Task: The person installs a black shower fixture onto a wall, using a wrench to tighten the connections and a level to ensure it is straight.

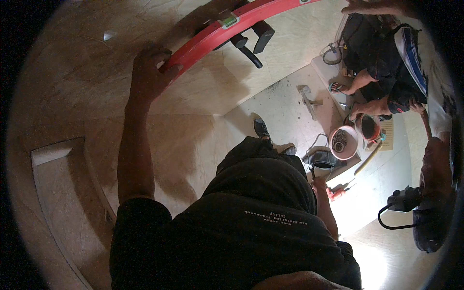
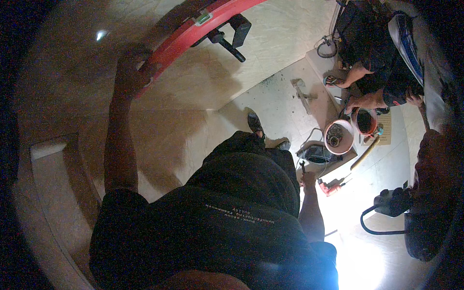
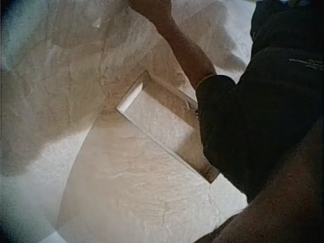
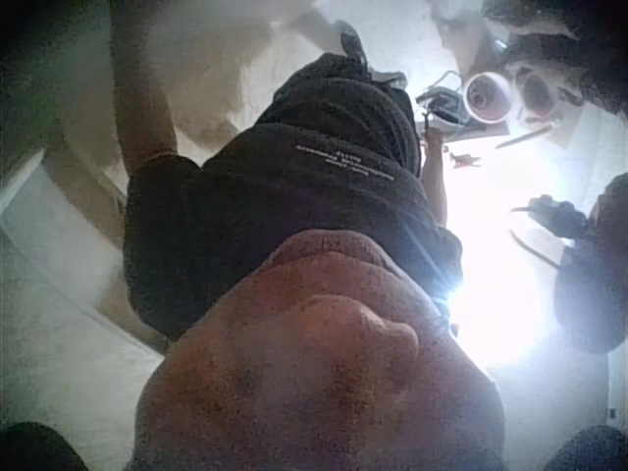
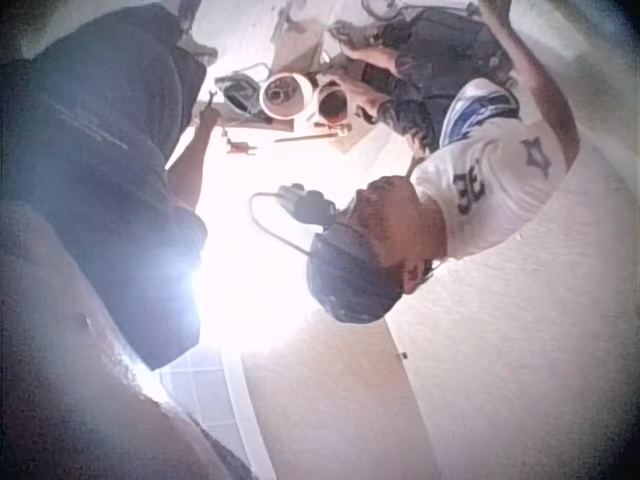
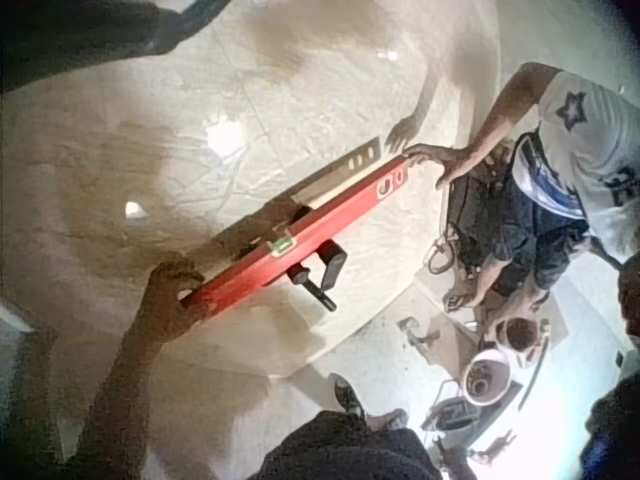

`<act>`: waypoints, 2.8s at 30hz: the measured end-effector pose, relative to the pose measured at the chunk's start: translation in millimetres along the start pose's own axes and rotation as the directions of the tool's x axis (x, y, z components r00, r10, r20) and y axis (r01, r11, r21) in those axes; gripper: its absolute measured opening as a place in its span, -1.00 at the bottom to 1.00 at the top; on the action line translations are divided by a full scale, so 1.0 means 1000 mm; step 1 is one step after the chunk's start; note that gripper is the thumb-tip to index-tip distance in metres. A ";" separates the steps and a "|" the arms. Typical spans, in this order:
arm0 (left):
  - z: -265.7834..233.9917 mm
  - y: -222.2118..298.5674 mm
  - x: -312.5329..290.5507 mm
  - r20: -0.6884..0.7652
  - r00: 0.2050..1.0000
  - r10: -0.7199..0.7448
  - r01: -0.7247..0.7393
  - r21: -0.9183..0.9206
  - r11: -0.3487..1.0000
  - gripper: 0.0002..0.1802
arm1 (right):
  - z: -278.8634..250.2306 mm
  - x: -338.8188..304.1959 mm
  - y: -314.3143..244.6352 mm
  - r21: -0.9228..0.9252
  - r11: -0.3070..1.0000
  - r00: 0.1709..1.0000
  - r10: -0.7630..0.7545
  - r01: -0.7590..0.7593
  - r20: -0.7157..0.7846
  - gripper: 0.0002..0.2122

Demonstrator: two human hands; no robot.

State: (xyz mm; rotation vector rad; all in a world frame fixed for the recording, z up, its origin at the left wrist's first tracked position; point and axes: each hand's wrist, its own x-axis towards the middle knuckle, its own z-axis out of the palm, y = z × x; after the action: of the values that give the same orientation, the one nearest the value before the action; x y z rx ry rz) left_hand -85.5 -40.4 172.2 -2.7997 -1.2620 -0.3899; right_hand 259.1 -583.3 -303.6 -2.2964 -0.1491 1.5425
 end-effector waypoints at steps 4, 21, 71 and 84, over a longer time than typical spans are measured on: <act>0.003 -0.001 0.000 -0.006 1.000 -0.026 0.026 -0.033 0.999 -0.60 | -0.001 0.004 0.001 -0.063 0.996 0.997 -0.065 0.067 0.039 -0.91; -0.003 0.016 0.001 0.032 0.999 -0.034 0.032 0.058 0.998 -0.62 | 0.006 0.024 0.031 0.231 0.973 0.997 0.030 -0.014 -0.066 -0.82; 0.026 0.087 0.116 0.254 0.957 0.139 -0.026 -0.405 0.914 -0.68 | 0.005 0.012 0.042 0.149 0.989 0.996 -0.001 -0.012 0.086 -0.87; 0.027 0.092 0.117 0.157 0.981 0.117 -0.073 -0.262 0.962 -0.83 | 0.009 0.009 0.022 0.066 0.996 0.994 -0.060 0.054 0.095 -0.75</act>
State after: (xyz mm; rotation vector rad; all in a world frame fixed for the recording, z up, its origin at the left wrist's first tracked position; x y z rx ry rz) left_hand 62.9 -12.2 180.0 -3.1593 -1.1757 -0.3349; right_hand 251.8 -598.9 -321.9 -2.1511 -0.1861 1.6073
